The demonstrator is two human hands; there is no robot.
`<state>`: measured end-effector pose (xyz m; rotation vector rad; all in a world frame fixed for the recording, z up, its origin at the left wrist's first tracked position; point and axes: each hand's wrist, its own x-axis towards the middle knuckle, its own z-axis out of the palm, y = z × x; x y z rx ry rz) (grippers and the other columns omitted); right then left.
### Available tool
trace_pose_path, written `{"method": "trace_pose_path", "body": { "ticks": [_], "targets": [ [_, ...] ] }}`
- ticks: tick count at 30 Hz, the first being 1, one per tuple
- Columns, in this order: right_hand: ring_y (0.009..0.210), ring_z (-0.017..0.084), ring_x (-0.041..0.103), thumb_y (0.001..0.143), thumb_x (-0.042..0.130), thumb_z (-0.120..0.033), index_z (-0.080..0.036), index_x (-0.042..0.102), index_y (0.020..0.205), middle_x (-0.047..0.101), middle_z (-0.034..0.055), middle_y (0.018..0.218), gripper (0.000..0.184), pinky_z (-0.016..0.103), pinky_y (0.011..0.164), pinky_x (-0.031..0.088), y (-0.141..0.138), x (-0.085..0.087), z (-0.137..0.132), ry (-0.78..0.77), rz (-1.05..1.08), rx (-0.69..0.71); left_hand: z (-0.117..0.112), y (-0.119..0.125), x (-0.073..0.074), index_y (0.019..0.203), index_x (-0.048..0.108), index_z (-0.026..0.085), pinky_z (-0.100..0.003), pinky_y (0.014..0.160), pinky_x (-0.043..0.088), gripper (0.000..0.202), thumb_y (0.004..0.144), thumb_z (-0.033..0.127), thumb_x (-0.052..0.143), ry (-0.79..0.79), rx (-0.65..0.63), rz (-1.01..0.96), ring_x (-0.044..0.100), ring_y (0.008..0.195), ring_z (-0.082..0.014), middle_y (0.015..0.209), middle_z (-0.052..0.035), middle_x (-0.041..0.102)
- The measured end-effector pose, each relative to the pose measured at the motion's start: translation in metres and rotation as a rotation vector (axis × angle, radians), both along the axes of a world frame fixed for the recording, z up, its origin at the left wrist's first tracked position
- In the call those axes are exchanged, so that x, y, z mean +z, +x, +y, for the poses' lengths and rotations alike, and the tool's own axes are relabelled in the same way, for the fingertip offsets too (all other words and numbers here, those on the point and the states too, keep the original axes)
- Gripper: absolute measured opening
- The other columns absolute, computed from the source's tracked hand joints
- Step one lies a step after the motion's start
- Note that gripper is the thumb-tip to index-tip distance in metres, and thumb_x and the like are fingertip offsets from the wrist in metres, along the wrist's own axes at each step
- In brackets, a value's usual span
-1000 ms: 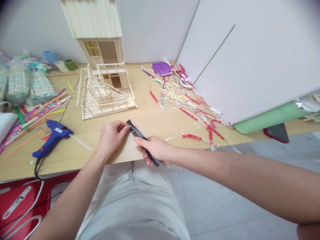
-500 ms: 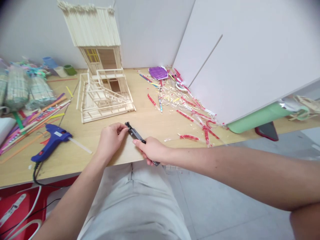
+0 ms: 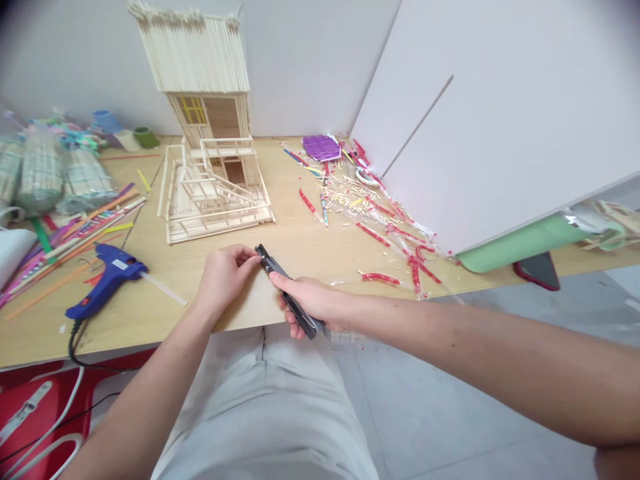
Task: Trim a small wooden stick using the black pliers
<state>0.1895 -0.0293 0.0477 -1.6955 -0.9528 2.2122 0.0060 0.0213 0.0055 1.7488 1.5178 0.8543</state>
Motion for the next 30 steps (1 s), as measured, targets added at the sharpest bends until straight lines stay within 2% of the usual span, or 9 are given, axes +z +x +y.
{"method": "trace_pose_path", "body": {
  "ticks": [6, 30],
  "targets": [
    [0.04, 0.012, 0.057, 0.102, 0.035, -0.063, -0.019, 0.051, 0.08, 0.053, -0.0037, 0.052, 0.052, 0.02, 0.04, 0.049, -0.0004, -0.0005, 0.0005, -0.007, -0.007, -0.011, 0.0014, 0.0002, -0.0016, 0.08, 0.073, 0.02, -0.031, 0.074, 0.052, 0.009, 0.086, 0.024, 0.067, -0.002, 0.013, 0.013, 0.068, 0.068, -0.0184, 0.076, -0.0028, 0.075],
    [0.043, 0.013, 0.06, 0.103, 0.033, -0.061, -0.019, 0.052, 0.083, 0.056, -0.0018, 0.056, 0.05, 0.022, 0.041, 0.051, 0.0015, 0.0005, 0.0006, -0.027, 0.02, -0.011, 0.0046, 0.0018, -0.0016, 0.081, 0.074, 0.019, -0.03, 0.071, 0.049, 0.01, 0.086, 0.025, 0.067, 0.015, -0.029, 0.027, 0.067, 0.069, -0.0183, 0.078, -0.003, 0.076]
  ]
}}
